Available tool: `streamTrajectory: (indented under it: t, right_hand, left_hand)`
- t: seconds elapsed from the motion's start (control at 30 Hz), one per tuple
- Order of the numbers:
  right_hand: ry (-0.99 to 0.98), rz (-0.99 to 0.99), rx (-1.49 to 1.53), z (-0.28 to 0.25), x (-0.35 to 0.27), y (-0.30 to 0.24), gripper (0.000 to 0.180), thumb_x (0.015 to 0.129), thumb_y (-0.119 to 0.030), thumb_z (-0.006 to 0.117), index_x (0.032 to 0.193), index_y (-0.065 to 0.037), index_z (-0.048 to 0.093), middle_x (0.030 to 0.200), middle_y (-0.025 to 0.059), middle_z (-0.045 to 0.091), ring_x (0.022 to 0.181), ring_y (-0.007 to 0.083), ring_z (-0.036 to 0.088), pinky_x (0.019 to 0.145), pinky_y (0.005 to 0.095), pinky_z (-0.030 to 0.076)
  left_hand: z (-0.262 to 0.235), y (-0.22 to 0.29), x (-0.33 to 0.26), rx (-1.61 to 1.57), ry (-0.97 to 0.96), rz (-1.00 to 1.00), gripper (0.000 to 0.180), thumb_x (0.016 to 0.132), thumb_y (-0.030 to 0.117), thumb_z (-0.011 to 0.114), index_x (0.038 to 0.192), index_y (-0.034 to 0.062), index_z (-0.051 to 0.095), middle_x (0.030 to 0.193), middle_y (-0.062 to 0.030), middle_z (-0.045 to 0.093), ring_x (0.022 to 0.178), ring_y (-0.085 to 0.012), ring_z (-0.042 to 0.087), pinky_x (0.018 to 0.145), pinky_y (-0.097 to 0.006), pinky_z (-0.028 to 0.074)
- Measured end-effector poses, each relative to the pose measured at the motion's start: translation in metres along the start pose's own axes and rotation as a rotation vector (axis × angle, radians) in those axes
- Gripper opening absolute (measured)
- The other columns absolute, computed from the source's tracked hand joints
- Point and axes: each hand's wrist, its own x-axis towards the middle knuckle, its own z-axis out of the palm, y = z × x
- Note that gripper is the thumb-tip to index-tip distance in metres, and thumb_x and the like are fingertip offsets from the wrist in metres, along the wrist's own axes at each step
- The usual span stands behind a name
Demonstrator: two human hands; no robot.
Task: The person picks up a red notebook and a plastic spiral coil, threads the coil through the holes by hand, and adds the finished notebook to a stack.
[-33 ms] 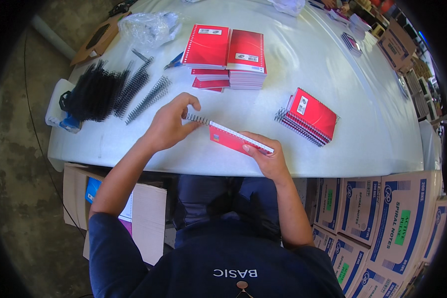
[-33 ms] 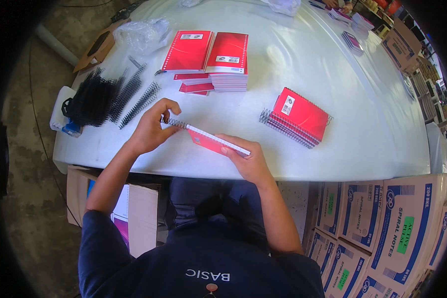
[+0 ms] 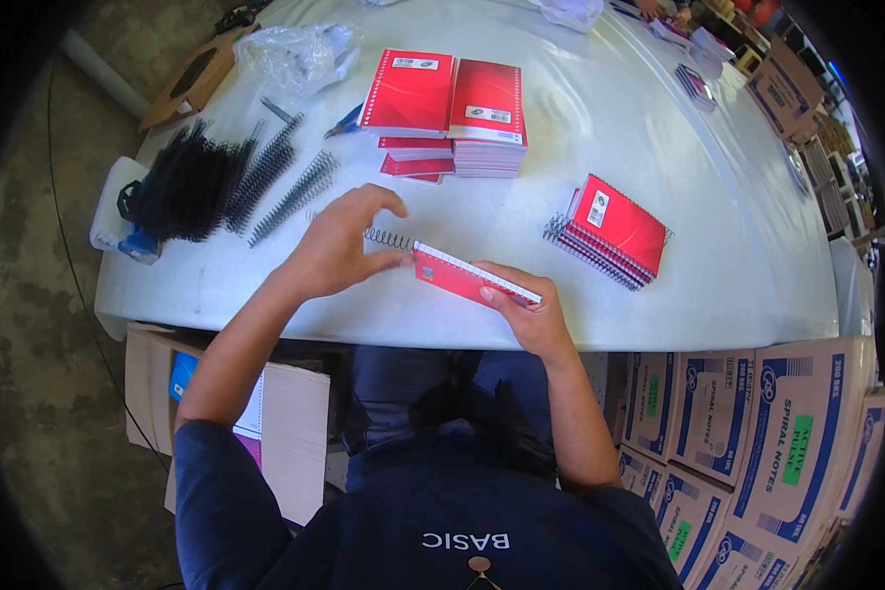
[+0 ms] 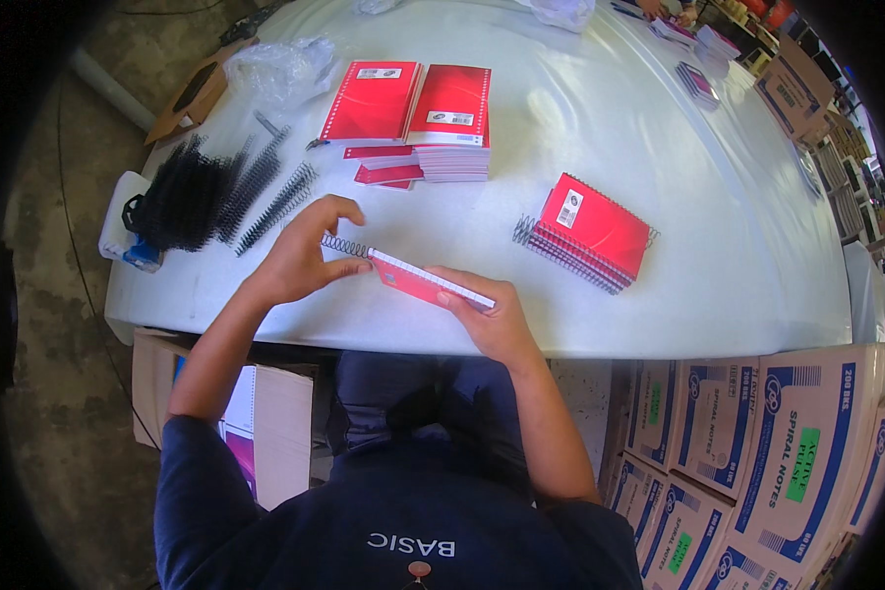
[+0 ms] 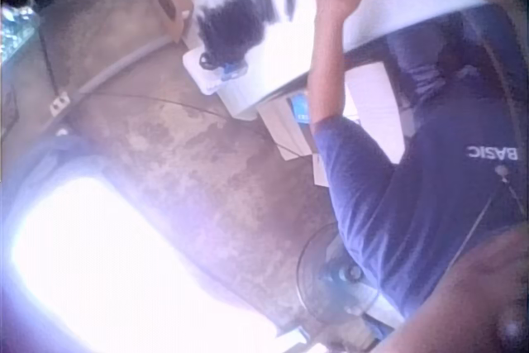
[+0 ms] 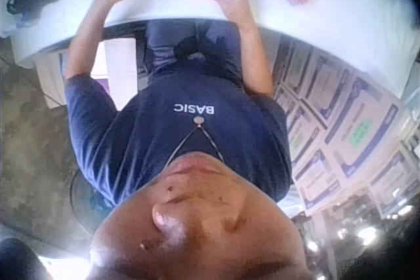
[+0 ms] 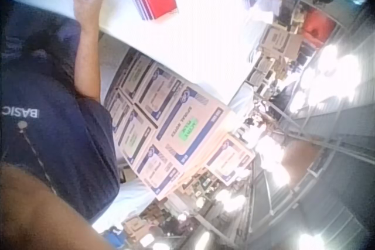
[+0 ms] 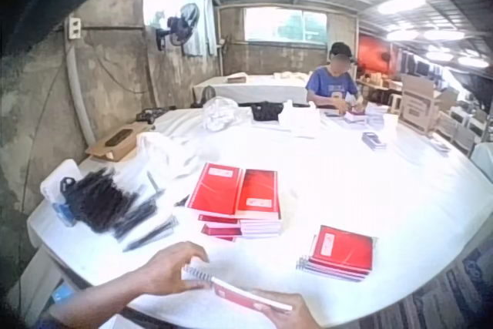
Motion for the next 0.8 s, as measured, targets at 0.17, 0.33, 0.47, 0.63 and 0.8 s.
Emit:
streamTrajectory:
  t: [0.17, 0.33, 0.47, 0.63, 0.8]
  right_hand:
    - [0.031, 0.006, -0.005, 0.003, 0.000, -0.002, 0.029, 0.088, -0.006, 0.060, 0.115, 0.002, 0.061, 0.103, 0.0092, 0.067, 0.092, 0.0107, 0.058, 0.084, 0.0251, 0.045]
    - [0.026, -0.031, -0.064, 0.004, -0.003, -0.002, 0.028, 0.088, -0.006, 0.058, 0.114, 0.002, 0.061, 0.102, 0.0101, 0.067, 0.091, 0.0104, 0.059, 0.083, 0.0249, 0.046]
    - [0.014, -0.057, -0.098, 0.006, -0.005, -0.006, 0.027, 0.088, -0.006, 0.057, 0.114, 0.001, 0.061, 0.102, 0.0104, 0.068, 0.090, 0.0105, 0.059, 0.083, 0.0248, 0.046]
    - [0.035, -0.059, -0.122, 0.021, -0.012, -0.008, 0.026, 0.088, -0.006, 0.057, 0.113, 0.001, 0.062, 0.102, 0.0116, 0.068, 0.091, 0.0122, 0.061, 0.083, 0.0253, 0.046]
    - [0.055, -0.130, -0.159, 0.029, -0.019, 0.000, 0.028, 0.086, 0.000, 0.056, 0.114, 0.000, 0.061, 0.105, 0.0131, 0.067, 0.093, 0.0177, 0.064, 0.084, 0.0269, 0.047]
  left_hand:
    - [-0.010, 0.008, 0.012, 0.011, -0.267, 0.225, 0.027, 0.078, 0.017, 0.070, 0.103, 0.0077, 0.060, 0.094, -0.0099, 0.061, 0.083, -0.0244, 0.058, 0.076, -0.035, 0.043]
    - [-0.009, 0.030, 0.014, 0.176, -0.113, 0.250, 0.025, 0.080, 0.020, 0.069, 0.102, 0.0080, 0.063, 0.096, -0.0070, 0.063, 0.090, -0.0234, 0.057, 0.084, -0.035, 0.037]
    - [-0.016, 0.038, 0.013, 0.307, -0.419, 0.143, 0.026, 0.077, 0.017, 0.071, 0.100, 0.0082, 0.063, 0.095, -0.0090, 0.064, 0.091, -0.0255, 0.058, 0.087, -0.037, 0.039]
    - [-0.009, 0.052, 0.006, 0.502, -0.023, 0.292, 0.020, 0.076, 0.017, 0.069, 0.093, 0.0088, 0.063, 0.086, -0.0078, 0.063, 0.089, -0.0258, 0.059, 0.088, -0.037, 0.040]
    - [-0.019, 0.051, 0.002, 0.497, -0.403, 0.145, 0.022, 0.074, 0.021, 0.071, 0.091, 0.0093, 0.062, 0.086, -0.0047, 0.062, 0.093, -0.0224, 0.057, 0.090, -0.039, 0.038]
